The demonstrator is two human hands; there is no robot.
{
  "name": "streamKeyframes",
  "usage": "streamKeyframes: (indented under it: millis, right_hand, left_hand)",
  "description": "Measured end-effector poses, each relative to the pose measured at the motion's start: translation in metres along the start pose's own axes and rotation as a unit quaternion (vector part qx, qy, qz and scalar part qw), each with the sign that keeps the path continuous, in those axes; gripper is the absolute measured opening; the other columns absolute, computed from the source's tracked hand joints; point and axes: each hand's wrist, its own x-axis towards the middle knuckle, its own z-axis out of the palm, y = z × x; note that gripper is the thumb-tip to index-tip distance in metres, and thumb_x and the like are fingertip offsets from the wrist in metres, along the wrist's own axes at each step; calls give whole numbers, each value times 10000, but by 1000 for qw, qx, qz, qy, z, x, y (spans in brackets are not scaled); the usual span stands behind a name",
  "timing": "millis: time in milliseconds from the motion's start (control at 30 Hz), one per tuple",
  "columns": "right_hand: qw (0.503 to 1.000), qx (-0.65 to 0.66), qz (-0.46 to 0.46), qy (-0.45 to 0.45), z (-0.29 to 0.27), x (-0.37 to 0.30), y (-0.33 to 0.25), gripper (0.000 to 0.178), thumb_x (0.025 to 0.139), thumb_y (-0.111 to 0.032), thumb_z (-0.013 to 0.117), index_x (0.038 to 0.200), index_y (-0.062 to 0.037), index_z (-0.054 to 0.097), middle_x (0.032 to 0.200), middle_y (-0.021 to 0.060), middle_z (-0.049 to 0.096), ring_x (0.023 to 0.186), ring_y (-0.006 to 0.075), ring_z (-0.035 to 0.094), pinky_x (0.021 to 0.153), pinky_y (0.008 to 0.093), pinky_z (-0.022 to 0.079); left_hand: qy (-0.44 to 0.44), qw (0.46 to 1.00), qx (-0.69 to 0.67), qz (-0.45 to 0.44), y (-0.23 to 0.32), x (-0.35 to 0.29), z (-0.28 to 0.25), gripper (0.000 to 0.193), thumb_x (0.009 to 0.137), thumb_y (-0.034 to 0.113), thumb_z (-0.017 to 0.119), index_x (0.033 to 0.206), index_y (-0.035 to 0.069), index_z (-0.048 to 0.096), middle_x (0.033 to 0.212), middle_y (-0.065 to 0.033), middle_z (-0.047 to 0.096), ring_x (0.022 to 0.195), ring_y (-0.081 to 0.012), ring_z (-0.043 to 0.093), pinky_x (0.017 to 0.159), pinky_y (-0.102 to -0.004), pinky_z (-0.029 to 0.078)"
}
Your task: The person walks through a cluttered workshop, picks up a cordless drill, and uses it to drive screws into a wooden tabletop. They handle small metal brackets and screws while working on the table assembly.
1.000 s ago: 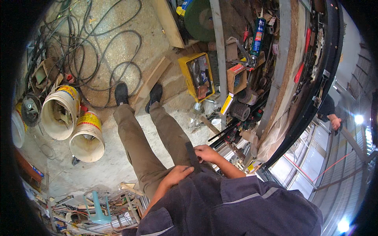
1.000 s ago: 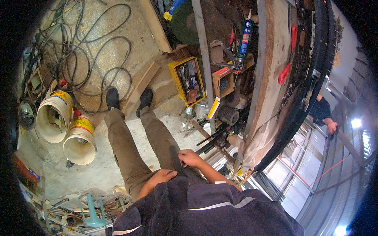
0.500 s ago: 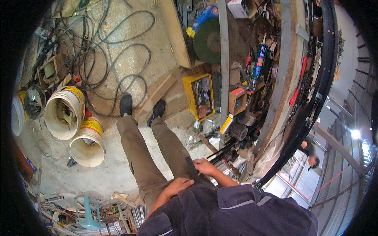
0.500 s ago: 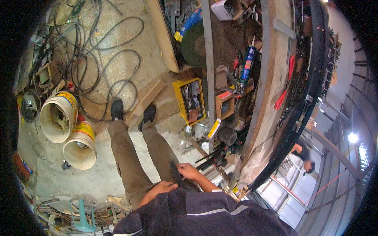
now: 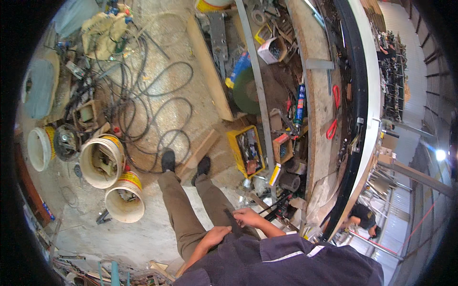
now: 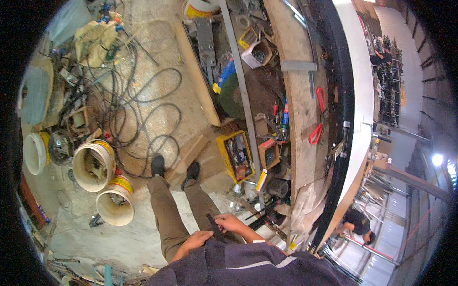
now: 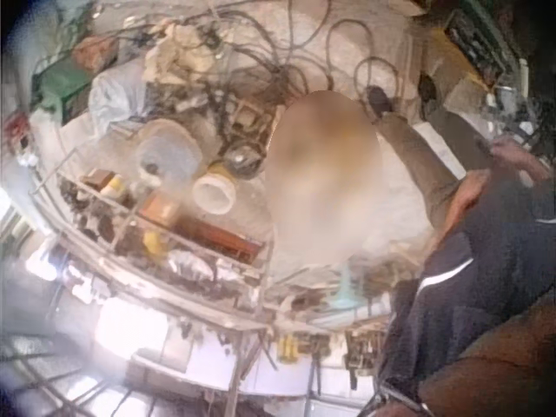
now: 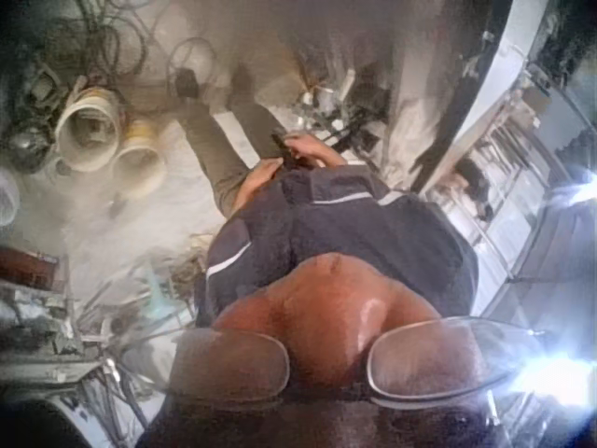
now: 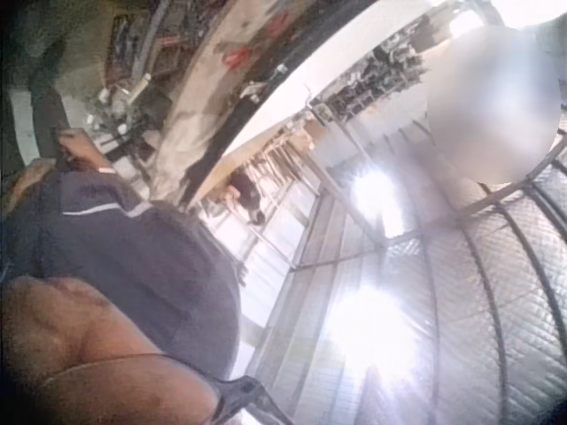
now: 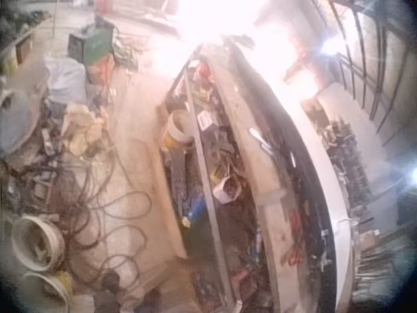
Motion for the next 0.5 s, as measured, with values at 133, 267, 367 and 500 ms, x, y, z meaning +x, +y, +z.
streamKeyframes:
  millis: [133,267,367,500]
  right_hand:
    - [999,24,-33,9,3,-18,-21,406,956,-240,625,1271,12,673,848,77,705,707,173,699,607,305,575]
    - [997,36,-66,8,6,-38,-39,408,949,-219,618,1275,22,660,863,84,719,709,172,706,597,308,571]
    - [994,45,-95,14,8,-51,-38,392,952,-210,606,1259,28,662,868,96,722,698,176,702,587,306,561]
    - [991,38,-119,42,6,-62,-27,338,945,-198,591,1172,32,690,828,91,719,679,177,698,586,308,557]
  left_hand:
    - [142,987,-19,80,51,-36,-39,407,1042,352,564,958,-9,732,841,-89,723,788,-183,655,756,-354,539]
    - [392,873,155,246,185,-151,-99,299,1016,256,611,923,0,734,807,-95,717,760,-173,645,732,-340,523]
    - [448,772,102,438,284,-271,-101,239,1021,198,603,925,16,724,875,-40,695,827,-126,615,772,-294,496]
    - [462,484,360,650,384,-435,-19,306,1039,245,513,1092,-24,650,1000,-172,676,883,-260,612,817,-368,487]
